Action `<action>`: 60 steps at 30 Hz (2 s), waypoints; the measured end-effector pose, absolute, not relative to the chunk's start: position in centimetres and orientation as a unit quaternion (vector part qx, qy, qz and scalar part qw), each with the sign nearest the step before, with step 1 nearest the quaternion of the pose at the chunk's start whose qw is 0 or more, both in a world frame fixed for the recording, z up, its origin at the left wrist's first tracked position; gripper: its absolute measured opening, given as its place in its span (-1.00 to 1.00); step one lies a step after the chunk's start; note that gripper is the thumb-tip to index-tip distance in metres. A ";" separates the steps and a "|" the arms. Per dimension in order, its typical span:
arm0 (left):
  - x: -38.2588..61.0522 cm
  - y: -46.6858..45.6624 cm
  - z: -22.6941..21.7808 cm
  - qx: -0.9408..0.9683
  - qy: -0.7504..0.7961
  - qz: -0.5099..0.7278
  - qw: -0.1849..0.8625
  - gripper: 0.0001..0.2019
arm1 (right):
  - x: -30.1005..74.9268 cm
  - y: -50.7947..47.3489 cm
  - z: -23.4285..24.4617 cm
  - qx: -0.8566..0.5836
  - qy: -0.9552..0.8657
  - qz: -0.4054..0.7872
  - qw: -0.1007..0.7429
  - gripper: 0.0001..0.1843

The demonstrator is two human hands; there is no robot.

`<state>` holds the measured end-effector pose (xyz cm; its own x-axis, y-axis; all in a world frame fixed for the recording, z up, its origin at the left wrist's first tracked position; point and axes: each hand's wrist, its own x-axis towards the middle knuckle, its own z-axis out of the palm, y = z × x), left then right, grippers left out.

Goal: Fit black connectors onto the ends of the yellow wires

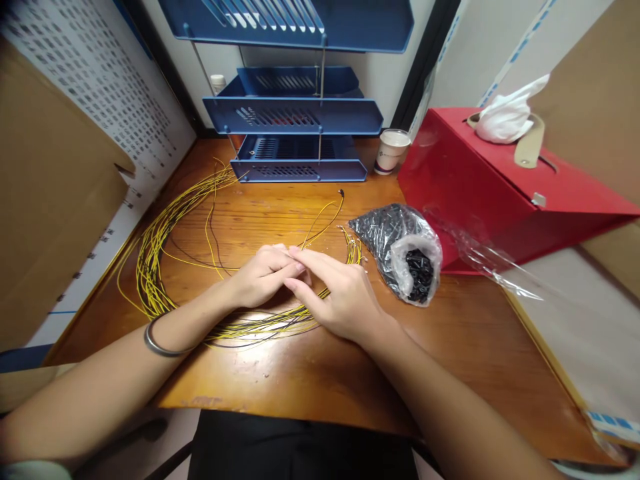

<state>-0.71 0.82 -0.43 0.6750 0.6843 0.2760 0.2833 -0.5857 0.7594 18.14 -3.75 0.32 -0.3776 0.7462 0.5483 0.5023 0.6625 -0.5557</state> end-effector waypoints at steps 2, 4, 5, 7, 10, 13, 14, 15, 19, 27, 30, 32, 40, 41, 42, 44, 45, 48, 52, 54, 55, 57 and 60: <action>-0.7 0.8 -0.3 0.848 0.285 0.278 0.351 -0.39 | 18.1 -3.8 0.3 -0.372 -0.819 0.131 0.417 -0.58; -0.7 0.7 -0.1 0.855 0.269 0.275 0.348 -0.37 | 18.3 -3.8 0.4 -0.361 -0.823 0.099 0.427 -0.53; -0.7 0.6 -0.1 0.857 0.261 0.275 0.349 -0.37 | 18.4 -3.8 0.4 -0.353 -0.826 0.083 0.432 -0.50; -0.7 0.5 -0.1 0.856 0.249 0.273 0.362 -0.36 | 18.6 -3.8 0.5 -0.330 -0.834 0.059 0.439 -0.47; -0.7 0.6 -0.4 0.850 0.230 0.274 0.386 -0.37 | 18.5 -3.9 0.5 -0.318 -0.836 0.066 0.443 -0.53; -0.8 0.9 -0.7 0.848 0.240 0.278 0.381 -0.38 | 18.1 -4.0 0.4 -0.401 -0.812 0.127 0.405 -0.61; -0.8 0.9 -0.7 0.849 0.252 0.274 0.375 -0.39 | 18.0 -4.0 0.4 -0.433 -0.802 0.147 0.385 -0.63; -0.8 0.9 -0.7 0.850 0.264 0.267 0.369 -0.40 | 17.9 -3.9 0.4 -0.459 -0.792 0.162 0.368 -0.65; -0.9 0.8 -0.5 0.862 0.285 0.251 0.336 -0.44 | 17.9 -3.8 0.5 -0.490 -0.767 0.163 0.380 -0.64; -0.9 1.0 -0.7 0.862 0.304 0.265 0.308 -0.46 | 18.1 -4.0 0.5 -0.431 -0.792 0.189 0.389 -0.60; -0.8 0.9 -0.6 0.865 0.302 0.258 0.307 -0.46 | 17.9 -4.1 0.6 -0.451 -0.782 0.171 0.394 -0.66; -0.8 0.9 -0.5 0.866 0.296 0.249 0.318 -0.46 | 17.9 -3.9 0.6 -0.487 -0.759 0.155 0.403 -0.64; -0.9 0.9 -0.6 0.867 0.291 0.259 0.312 -0.49 | 17.9 -4.0 0.3 -0.446 -0.781 0.181 0.397 -0.64; -0.9 0.9 -0.6 0.866 0.294 0.258 0.310 -0.49 | 17.8 -4.0 0.3 -0.460 -0.777 0.174 0.393 -0.65; -0.9 0.8 -0.6 0.866 0.293 0.255 0.314 -0.49 | 17.8 -4.0 0.3 -0.484 -0.766 0.165 0.390 -0.65; -0.9 0.8 -0.5 0.866 0.287 0.245 0.329 -0.49 | 17.8 -3.8 0.3 -0.536 -0.736 0.150 0.385 -0.62; -0.9 0.8 -0.5 0.865 0.285 0.240 0.337 -0.49 | 17.8 -3.7 0.3 -0.553 -0.724 0.144 0.385 -0.60; -0.9 0.8 -0.5 0.863 0.293 0.238 0.337 -0.49 | 17.9 -3.7 0.3 -0.542 -0.725 0.150 0.397 -0.59; -0.8 0.9 -0.6 0.865 0.310 0.248 0.308 -0.48 | 17.8 -4.1 0.4 -0.460 -0.771 0.156 0.412 -0.67; -0.8 0.8 -0.5 0.862 0.316 0.249 0.308 -0.46 | 17.8 -4.1 0.5 -0.473 -0.764 0.149 0.412 -0.70; -0.8 0.7 -0.5 0.861 0.315 0.248 0.312 -0.45 | 17.8 -4.1 0.5 -0.494 -0.752 0.146 0.411 -0.69; -0.9 0.6 -0.4 0.860 0.308 0.244 0.325 -0.46 | 17.9 -3.8 0.5 -0.541 -0.724 0.137 0.406 -0.67; -0.9 0.6 -0.2 0.857 0.305 0.244 0.337 -0.48 | 18.1 -3.6 0.4 -0.570 -0.704 0.129 0.403 -0.61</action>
<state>-0.87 0.56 -0.24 0.6948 0.6874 0.2115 0.3591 -0.5864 0.7260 18.09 -3.57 0.42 -0.0255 0.9072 0.4200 0.6987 0.3166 -0.6415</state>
